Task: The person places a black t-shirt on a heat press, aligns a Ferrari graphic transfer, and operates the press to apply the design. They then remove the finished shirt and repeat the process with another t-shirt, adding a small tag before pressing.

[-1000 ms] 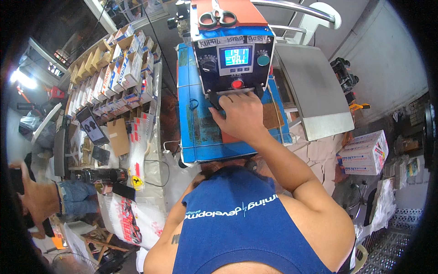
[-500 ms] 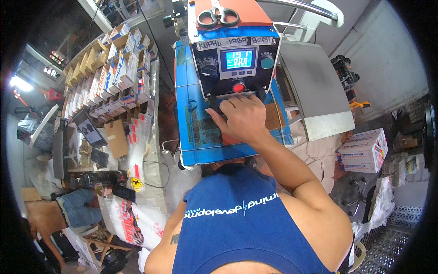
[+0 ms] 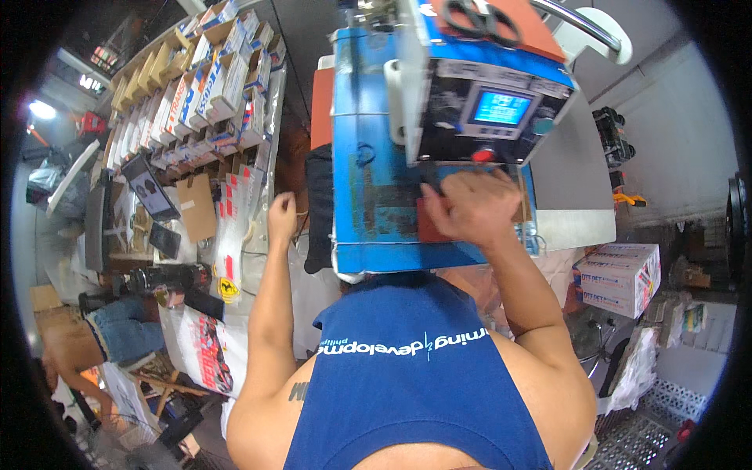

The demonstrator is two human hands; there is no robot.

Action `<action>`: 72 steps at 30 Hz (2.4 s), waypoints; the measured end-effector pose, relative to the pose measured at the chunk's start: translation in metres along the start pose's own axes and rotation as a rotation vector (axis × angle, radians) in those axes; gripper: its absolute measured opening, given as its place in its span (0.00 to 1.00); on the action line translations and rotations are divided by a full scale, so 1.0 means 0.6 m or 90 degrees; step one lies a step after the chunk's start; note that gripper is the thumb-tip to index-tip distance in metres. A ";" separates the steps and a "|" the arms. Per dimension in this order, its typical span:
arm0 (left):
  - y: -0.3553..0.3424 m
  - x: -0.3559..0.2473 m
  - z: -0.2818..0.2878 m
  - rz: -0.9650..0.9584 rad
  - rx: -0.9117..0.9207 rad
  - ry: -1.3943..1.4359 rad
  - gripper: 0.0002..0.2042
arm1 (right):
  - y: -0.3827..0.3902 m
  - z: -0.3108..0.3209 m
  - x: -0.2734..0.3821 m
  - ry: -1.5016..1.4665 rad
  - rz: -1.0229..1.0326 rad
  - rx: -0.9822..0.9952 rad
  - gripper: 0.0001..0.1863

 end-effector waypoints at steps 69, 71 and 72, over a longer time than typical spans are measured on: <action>-0.115 -0.300 -0.010 -0.319 0.176 0.134 0.10 | 0.176 -0.360 -0.356 -0.062 -0.201 0.310 0.18; -0.097 -0.327 0.031 -0.400 0.105 0.033 0.11 | 0.152 -0.323 -0.368 -0.040 -0.237 0.411 0.12; -0.086 -0.336 0.051 -0.444 0.071 -0.017 0.12 | 0.144 -0.294 -0.369 -0.139 -0.326 0.404 0.09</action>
Point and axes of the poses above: each hand's wrist, its own y-axis away from the middle knuckle, its own z-axis out of the back of the hand, x = y × z, the point moved 2 cm from there along -y, towards the middle knuckle, and after that the axes turned 2 degrees about -y, right-handed, at the moved point
